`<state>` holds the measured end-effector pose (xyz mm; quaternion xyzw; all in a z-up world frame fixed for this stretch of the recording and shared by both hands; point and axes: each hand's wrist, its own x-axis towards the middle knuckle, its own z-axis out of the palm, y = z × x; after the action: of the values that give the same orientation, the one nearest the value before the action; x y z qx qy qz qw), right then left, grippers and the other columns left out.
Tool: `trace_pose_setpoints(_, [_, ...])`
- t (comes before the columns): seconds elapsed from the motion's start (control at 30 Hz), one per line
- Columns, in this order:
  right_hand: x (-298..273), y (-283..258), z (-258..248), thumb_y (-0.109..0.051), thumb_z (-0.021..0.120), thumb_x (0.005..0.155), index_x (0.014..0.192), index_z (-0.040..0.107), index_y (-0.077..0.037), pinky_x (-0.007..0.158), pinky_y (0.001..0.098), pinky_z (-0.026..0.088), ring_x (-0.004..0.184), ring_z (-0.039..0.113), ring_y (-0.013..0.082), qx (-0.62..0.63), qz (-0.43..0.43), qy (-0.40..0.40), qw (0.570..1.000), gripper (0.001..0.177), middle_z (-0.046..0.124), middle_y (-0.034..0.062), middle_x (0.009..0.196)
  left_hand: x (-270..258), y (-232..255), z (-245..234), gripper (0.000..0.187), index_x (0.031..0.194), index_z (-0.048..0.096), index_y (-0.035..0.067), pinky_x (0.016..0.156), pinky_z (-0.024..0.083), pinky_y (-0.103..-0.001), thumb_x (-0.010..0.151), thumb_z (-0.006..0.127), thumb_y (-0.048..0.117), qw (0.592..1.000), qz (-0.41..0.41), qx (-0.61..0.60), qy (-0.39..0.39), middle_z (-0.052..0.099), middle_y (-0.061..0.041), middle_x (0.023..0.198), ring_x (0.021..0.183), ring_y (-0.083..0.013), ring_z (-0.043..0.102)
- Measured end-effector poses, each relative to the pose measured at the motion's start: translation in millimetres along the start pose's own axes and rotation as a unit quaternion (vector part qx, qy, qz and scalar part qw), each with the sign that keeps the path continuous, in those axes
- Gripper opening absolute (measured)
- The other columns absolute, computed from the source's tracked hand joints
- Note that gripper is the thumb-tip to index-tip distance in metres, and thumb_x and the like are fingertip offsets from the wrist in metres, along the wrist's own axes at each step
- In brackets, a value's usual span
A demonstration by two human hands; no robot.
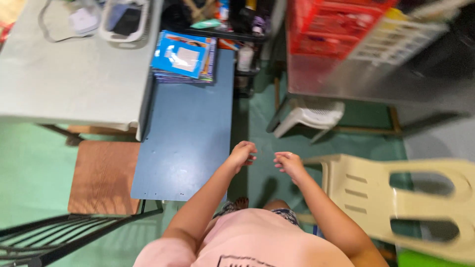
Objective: Sweeping the floor with a broom and dustpan followed by wiping surfaces with wet wipes.
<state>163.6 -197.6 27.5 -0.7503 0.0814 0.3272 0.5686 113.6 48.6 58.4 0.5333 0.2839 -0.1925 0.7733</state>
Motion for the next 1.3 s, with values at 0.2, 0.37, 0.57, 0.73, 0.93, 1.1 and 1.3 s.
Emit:
trace_pose_setpoints(0.2, [115.3, -65.8, 91.8, -0.028, 0.067, 0.095, 0.12, 0.07, -0.012, 0.067, 0.0292, 0.054, 0.081, 0.07, 0.0157, -0.037, 0.043, -0.183, 0.982, 0.03, 0.075, 0.0045, 0.1, 25.1, 17.8, -79.7, 0.027, 0.12, 0.059, 0.015, 0.068, 0.054, -0.037, 0.094, 0.058, 0.024, 0.982, 0.007, -0.116, 0.146, 0.068, -0.004, 0.104, 0.077, -0.0166, 0.065])
trace_pose_setpoints(0.37, [217.1, -167.5, 147.0, -0.031, 0.068, 0.095, 0.115, 0.069, -0.012, 0.067, 0.0293, 0.055, 0.079, 0.069, 0.013, -0.034, 0.039, -0.283, 0.958, 0.027, 0.074, 0.0026, 0.098, 41.2, 75.2, -109.6, 0.029, 0.123, 0.058, 0.015, 0.07, 0.053, -0.036, 0.096, 0.056, 0.027, 0.956, 0.038, -0.17, 0.237, 0.069, -0.004, 0.109, 0.081, -0.0172, 0.066])
trace_pose_setpoints(0.57, [453.3, -247.6, 203.9, -0.026, 0.065, 0.094, 0.092, 0.068, -0.01, 0.055, 0.031, 0.053, 0.064, 0.068, 0.0163, 0.174, 0.07, -0.324, 0.927, 0.017, 0.072, 0.0045, 0.077, 50.2, 155.8, -113.5, 0.031, 0.124, 0.057, 0.013, 0.073, 0.053, -0.038, 0.095, 0.057, 0.023, 0.915, 0.053, -0.247, 0.316, 0.068, -0.007, 0.114, 0.086, -0.0201, 0.064])
trace_pose_setpoints(0.73, [597.7, -315.2, 244.0, -0.022, 0.068, 0.096, 0.088, 0.061, -0.011, 0.056, 0.0311, 0.056, 0.06, 0.066, 0.0145, 0.348, 0.131, -0.229, 0.9, 0.015, 0.065, 0.0023, 0.071, 61.2, 169.9, -116.9, 0.032, 0.124, 0.056, 0.013, 0.074, 0.053, -0.039, 0.094, 0.057, 0.021, 0.888, 0.054, -0.296, 0.348, 0.067, -0.008, 0.116, 0.089, -0.021, 0.064])
trace_pose_setpoints(0.93, [622.8, -367.8, 260.5, -0.049, 0.072, 0.096, 0.105, 0.056, -0.006, 0.066, 0.0333, 0.055, 0.071, 0.064, 0.0207, 0.329, 0.185, -0.074, 0.923, 0.047, 0.064, 0.0061, 0.084, 52.6, 151.6, -114.1, 0.032, 0.124, 0.056, 0.012, 0.075, 0.054, -0.039, 0.094, 0.058, 0.023, 0.854, 0.043, -0.348, 0.385, 0.068, -0.007, 0.114, 0.09, -0.0208, 0.065])
trace_pose_setpoints(1.1, [704.2, -318.8, 270.9, -0.034, 0.07, 0.098, 0.106, 0.061, -0.008, 0.066, 0.0323, 0.055, 0.073, 0.066, 0.0177, 0.343, 0.185, -0.071, 0.918, 0.029, 0.069, 0.0054, 0.088, 47.2, 138.2, -112.6, 0.031, 0.124, 0.056, 0.012, 0.075, 0.053, -0.04, 0.095, 0.058, 0.022, 0.831, 0.023, -0.37, 0.414, 0.069, -0.007, 0.113, 0.09, -0.0213, 0.064])
trace_pose_setpoints(1.3, [610.3, -310.5, 256.9, -0.021, 0.064, 0.104, 0.108, 0.066, -0.007, 0.066, 0.0241, 0.056, 0.073, 0.065, 0.0135, 0.488, 0.158, -0.178, 0.84, 0.014, 0.068, 0.0052, 0.091, 66.1, 123.8, -106.2, 0.038, 0.129, 0.058, 0.011, 0.077, 0.053, -0.038, 0.094, 0.06, 0.026, 0.862, 0.071, -0.33, 0.379, 0.07, -0.008, 0.117, 0.092, -0.0211, 0.066])
